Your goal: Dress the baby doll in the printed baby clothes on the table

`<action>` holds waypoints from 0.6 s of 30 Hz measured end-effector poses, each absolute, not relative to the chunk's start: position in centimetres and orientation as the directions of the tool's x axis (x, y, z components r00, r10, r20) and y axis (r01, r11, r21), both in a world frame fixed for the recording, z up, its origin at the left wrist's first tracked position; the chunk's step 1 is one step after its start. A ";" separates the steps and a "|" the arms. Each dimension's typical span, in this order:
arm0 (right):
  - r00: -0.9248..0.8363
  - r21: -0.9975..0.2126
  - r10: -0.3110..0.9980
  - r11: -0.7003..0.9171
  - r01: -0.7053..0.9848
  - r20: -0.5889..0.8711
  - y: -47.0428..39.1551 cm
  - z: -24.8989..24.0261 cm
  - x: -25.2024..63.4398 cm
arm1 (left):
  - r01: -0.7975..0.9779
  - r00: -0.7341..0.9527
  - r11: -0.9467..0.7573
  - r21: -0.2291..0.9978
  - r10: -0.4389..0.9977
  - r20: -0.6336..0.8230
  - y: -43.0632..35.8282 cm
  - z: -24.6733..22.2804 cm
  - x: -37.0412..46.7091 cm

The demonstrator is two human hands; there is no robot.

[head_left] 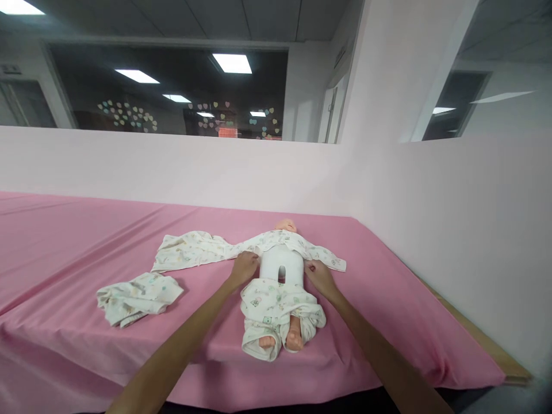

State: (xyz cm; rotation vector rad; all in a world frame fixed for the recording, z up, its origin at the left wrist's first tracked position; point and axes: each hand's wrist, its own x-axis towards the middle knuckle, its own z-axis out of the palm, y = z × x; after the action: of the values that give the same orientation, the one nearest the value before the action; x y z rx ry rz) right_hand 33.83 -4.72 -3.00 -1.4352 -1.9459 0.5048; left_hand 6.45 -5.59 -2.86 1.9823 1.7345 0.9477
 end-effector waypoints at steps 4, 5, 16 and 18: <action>-0.243 -0.638 0.904 0.422 0.644 0.352 -7.8 -1.6 33.4 | 0.620 0.245 -0.260 0.741 0.960 0.133 -9.6 -1.2 4.5; -0.276 -0.635 0.891 0.451 0.627 0.359 -8.5 -1.2 33.1 | 0.596 0.326 -0.254 0.762 0.943 0.060 -10.3 -0.7 4.0; -0.542 -0.857 0.834 0.354 0.375 0.107 -8.3 1.4 28.0 | 0.256 0.404 -0.315 0.914 0.894 0.194 -9.0 3.7 6.4; -0.522 -0.884 0.849 0.300 0.360 0.075 -7.3 1.7 28.5 | 0.241 0.394 -0.302 0.922 0.899 0.192 -8.2 3.4 6.8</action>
State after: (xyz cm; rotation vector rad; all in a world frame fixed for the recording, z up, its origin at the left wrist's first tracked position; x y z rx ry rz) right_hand 28.50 -7.34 1.71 -1.0725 -2.0256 1.1688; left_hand 6.78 -8.15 3.40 1.7739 0.9956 0.9422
